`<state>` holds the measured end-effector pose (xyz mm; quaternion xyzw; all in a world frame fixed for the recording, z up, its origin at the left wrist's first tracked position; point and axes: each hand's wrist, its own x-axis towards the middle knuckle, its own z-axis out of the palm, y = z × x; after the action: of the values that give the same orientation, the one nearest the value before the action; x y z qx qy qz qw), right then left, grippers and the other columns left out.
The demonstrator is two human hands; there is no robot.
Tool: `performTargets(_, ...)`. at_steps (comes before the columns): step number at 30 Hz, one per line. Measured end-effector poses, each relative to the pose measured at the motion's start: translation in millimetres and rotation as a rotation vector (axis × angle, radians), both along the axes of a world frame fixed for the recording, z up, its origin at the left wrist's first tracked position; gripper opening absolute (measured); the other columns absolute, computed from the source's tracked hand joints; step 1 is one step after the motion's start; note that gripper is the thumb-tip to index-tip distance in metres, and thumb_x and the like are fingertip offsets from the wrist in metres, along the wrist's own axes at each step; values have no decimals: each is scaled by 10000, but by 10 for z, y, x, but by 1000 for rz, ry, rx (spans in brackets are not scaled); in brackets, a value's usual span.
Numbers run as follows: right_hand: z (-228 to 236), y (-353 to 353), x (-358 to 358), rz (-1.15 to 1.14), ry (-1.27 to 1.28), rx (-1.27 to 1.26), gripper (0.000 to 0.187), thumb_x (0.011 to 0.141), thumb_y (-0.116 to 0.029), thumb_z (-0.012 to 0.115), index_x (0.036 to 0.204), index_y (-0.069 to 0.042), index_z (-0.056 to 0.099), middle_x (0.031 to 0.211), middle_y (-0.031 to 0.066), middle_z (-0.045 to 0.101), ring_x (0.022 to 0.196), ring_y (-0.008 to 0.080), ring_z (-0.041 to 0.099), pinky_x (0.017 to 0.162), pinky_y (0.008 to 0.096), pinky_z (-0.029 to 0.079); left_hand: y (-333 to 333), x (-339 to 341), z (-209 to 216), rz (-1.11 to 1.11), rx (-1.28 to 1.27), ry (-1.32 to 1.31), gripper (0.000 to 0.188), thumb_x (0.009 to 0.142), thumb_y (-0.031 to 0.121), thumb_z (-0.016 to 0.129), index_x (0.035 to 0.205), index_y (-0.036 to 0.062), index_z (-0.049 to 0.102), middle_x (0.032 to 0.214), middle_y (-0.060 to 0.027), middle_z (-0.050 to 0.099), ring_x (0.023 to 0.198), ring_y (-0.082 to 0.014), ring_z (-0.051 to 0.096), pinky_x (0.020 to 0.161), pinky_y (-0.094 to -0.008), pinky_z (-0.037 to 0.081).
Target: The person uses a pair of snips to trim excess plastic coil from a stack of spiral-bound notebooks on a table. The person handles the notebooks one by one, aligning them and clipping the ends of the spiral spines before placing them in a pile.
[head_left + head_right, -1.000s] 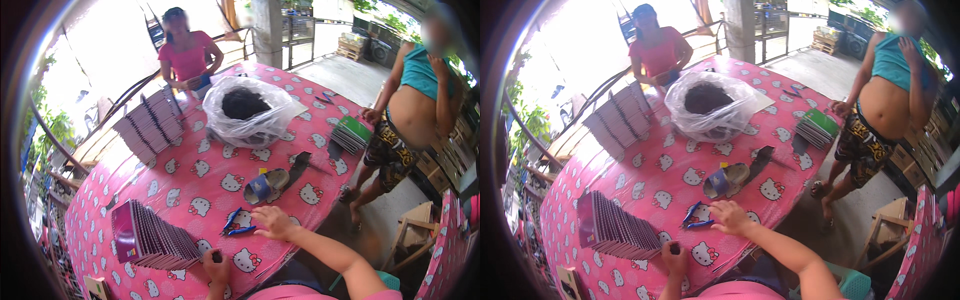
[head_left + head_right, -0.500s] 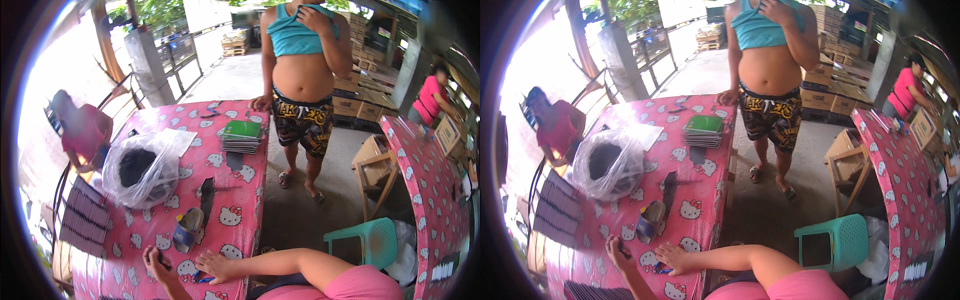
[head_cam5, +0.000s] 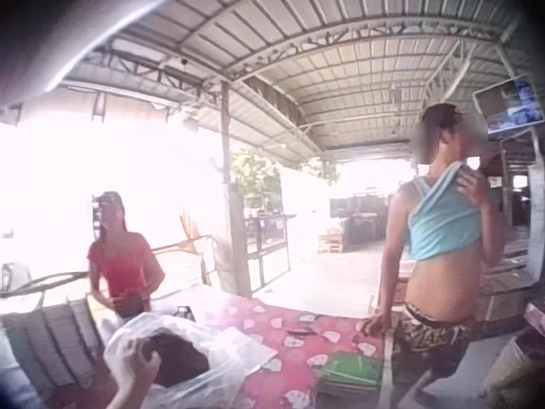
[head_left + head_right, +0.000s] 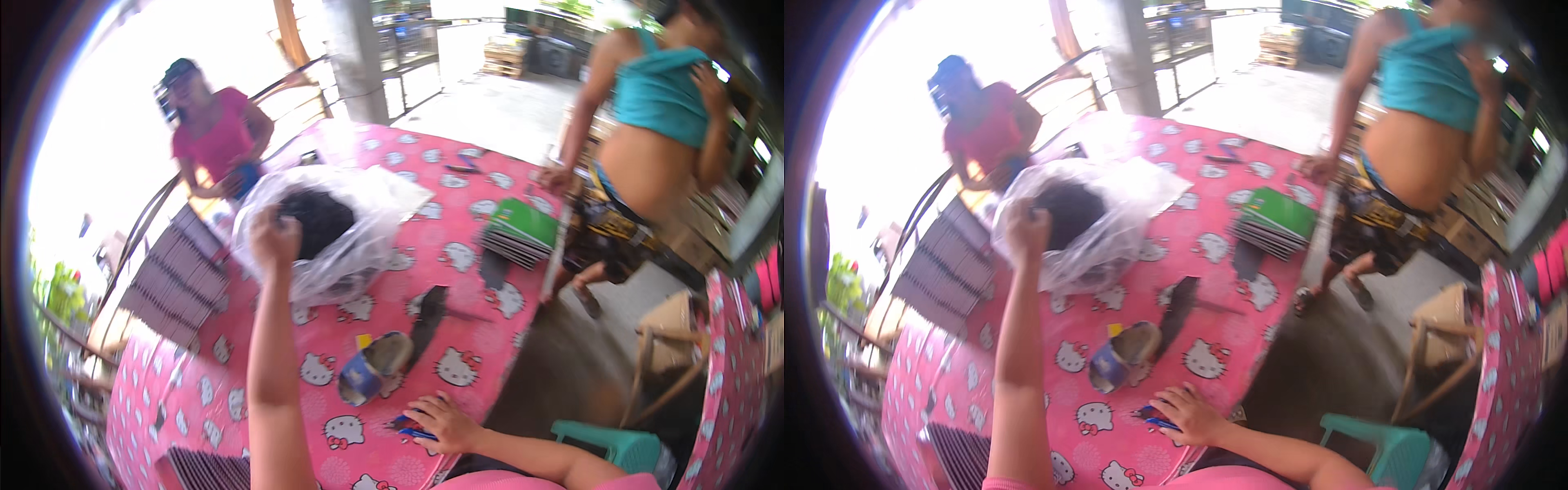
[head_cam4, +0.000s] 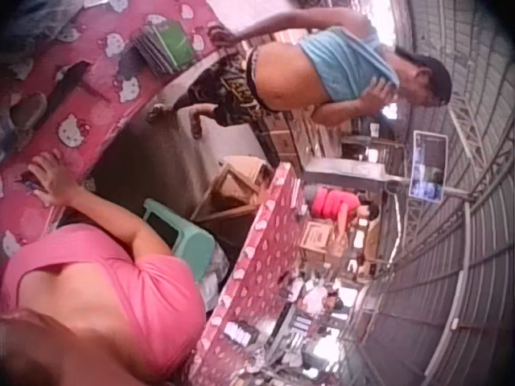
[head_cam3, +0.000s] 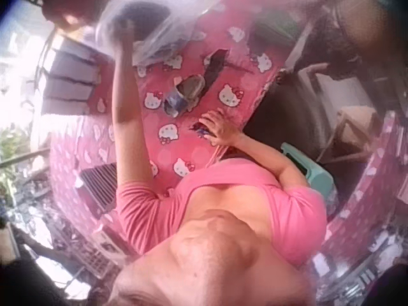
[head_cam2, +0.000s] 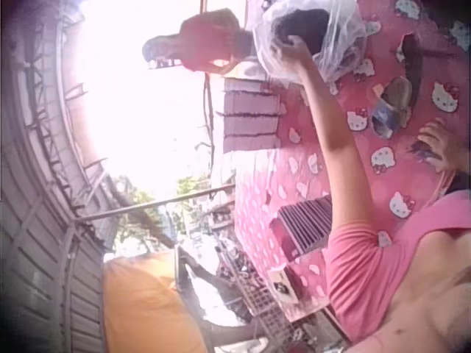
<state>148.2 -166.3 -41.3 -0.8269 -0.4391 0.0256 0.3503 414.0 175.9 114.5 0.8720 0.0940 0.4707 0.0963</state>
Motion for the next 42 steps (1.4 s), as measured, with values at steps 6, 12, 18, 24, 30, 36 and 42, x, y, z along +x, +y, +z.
performTargets(6,54,153,68,70,41,-119,689,800,-448,658,1341,-75,449,1322,129,454,1253,302,401,1062,557,221,136,-653,-123,111,-188,311,884,735,559,713,1434,127,389,1484,-271,280,1411,-419,194,1123,-523,189)
performTargets(12,4,190,32,56,-102,-305,762,808,-548,624,1356,-64,410,1368,158,391,1288,357,338,1053,606,192,-775,-2788,254,-266,-603,163,445,774,267,776,1149,73,634,1350,-256,480,1280,-383,445,1032,-445,386)
performTargets(18,218,382,304,254,-49,-222,583,809,-263,671,1303,-41,455,1192,157,458,1133,349,425,939,536,311,-762,-4748,1080,6,-507,-176,215,828,63,698,1031,1,669,1116,-157,659,1062,-221,623,924,-334,473)
performTargets(24,941,1255,482,398,47,170,405,819,-185,678,1130,25,524,1011,191,516,921,338,527,845,383,435,-559,-5517,1351,235,-404,-127,215,833,26,682,1046,7,668,1115,-128,663,1048,-197,622,909,-317,471)
performTargets(30,1041,1814,1750,-52,-364,70,543,699,-87,763,1125,-11,436,1069,180,533,1034,382,536,840,437,445,-153,-5500,1697,120,-172,211,245,827,81,709,1066,41,680,1109,-141,661,1029,-239,641,878,-323,492)
performTargets(36,876,2148,3035,-112,-458,-82,505,732,4,658,1167,-50,406,1168,195,505,1139,400,505,900,458,455,330,-5022,1445,263,-73,605,578,835,578,590,1284,212,585,1427,-184,421,1351,-358,347,1071,-583,256)
performTargets(42,1839,2391,1902,-96,-660,331,438,843,-187,678,1179,-34,443,1153,185,510,1088,370,526,862,440,457,386,-4846,1085,385,-204,858,658,853,635,517,1419,312,426,1542,-139,255,1420,-388,194,1082,-673,122)
